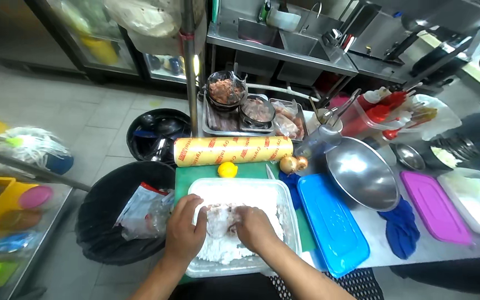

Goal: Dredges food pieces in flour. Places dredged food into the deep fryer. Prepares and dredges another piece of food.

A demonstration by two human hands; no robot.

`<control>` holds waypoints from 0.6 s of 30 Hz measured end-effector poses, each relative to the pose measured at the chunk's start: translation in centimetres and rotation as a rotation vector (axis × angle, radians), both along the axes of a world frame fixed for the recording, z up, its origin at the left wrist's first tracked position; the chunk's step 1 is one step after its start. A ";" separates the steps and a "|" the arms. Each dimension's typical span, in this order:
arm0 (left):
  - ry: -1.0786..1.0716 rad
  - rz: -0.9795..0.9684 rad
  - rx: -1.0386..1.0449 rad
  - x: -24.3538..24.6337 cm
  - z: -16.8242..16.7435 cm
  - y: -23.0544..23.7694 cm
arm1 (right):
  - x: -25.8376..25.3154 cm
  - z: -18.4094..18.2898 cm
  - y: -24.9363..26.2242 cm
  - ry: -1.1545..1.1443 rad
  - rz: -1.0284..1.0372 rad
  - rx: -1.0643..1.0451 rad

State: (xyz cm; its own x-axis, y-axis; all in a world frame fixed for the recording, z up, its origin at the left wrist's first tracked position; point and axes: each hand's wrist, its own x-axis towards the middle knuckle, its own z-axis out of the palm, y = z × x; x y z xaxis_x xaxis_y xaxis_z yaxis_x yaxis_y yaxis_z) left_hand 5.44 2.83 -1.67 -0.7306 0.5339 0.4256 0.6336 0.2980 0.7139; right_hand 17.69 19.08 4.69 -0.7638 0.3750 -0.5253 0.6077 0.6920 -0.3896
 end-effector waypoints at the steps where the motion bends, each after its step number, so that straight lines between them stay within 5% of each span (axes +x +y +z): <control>1: 0.004 0.006 -0.003 0.0 0.0 0.0 | 0.2 -0.4 -0.3 0.012 0.084 0.018; 4: 0.011 0.005 -0.011 0.1 -0.1 0.0 | 0.1 -1.8 -0.7 0.032 0.257 0.034; 11: 0.007 -0.019 -0.032 0.0 0.1 -0.1 | -3.7 -0.3 0.3 0.149 0.151 0.089; 18: 0.018 -0.018 -0.021 0.0 0.0 0.0 | -6.2 -6.0 0.4 0.226 0.419 0.116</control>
State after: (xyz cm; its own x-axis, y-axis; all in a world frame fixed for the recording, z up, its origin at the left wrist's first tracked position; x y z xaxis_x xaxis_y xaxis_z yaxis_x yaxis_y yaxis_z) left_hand 5.39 2.81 -1.69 -0.7135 0.5554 0.4272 0.6515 0.3014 0.6962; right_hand 11.46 19.43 -1.29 -0.9516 0.0576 -0.3018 0.1771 0.9055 -0.3856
